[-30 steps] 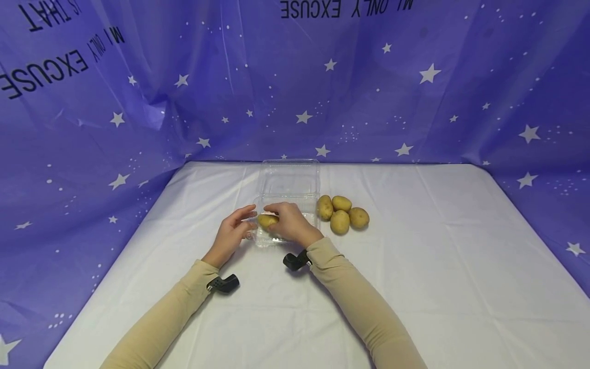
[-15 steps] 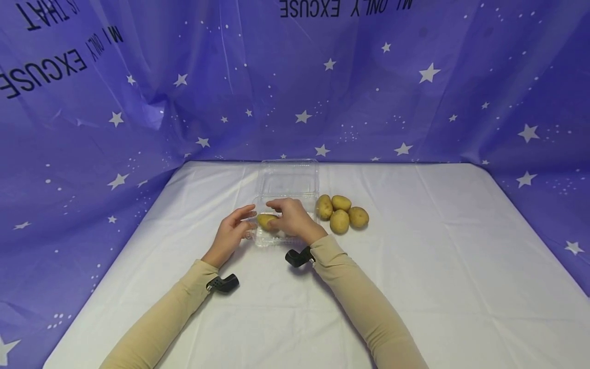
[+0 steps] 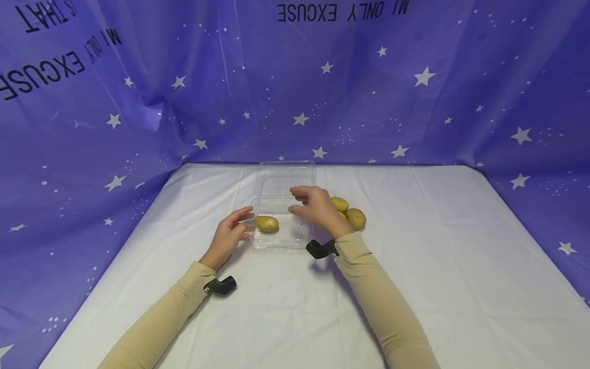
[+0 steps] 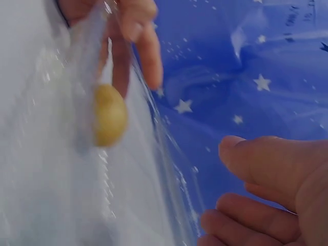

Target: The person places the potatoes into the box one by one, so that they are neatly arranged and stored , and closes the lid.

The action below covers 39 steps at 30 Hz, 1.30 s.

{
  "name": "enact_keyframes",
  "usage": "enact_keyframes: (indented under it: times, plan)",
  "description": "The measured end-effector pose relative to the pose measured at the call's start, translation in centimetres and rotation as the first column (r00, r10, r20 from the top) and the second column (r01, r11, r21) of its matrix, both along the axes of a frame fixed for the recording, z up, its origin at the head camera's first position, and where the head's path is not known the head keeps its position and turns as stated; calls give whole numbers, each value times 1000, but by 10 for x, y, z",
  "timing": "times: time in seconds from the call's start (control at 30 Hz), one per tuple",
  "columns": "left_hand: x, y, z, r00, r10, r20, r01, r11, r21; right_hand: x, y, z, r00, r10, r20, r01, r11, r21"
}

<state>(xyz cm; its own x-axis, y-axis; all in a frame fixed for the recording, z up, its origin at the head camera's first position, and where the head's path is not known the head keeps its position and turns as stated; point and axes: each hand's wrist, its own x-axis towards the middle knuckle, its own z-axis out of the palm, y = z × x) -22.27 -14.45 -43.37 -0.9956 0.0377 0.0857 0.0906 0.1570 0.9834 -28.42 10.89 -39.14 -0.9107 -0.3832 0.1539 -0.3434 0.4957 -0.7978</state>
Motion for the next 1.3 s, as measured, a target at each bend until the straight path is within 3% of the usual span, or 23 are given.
enact_keyframes:
  times: [0.27, 0.5, 0.7, 1.0, 1.23, 1.3]
  plan:
    - [1, 0, 0, 1000, -6, -2, 6, 1000, 0, -1, 50, 9, 997, -69, -20, 69, 998, -7]
    - [0, 0, -1, 1000, -8, -4, 8, 1000, -3, 2, 100, 15, 986, -162, -46, 164, 985, 51]
    - [1, -1, 0, 1000, 2, -12, -2, 1000, -28, 9, 128, 11, 974, -214, -70, 222, 966, 136]
    - [1, 0, 1, 1000, 0, -23, -1, 999, -34, 14, 155, 2, 972, -218, -87, 232, 948, 216]
    - [-19, -6, -31, 999, 13, -33, -13, 1000, -12, 13, 158, -4, 973, -209, -96, 225, 951, 214]
    - [-19, -7, -33, 999, 16, -39, -16, 1000, 0, 12, 158, -6, 974, -204, -99, 220, 953, 206]
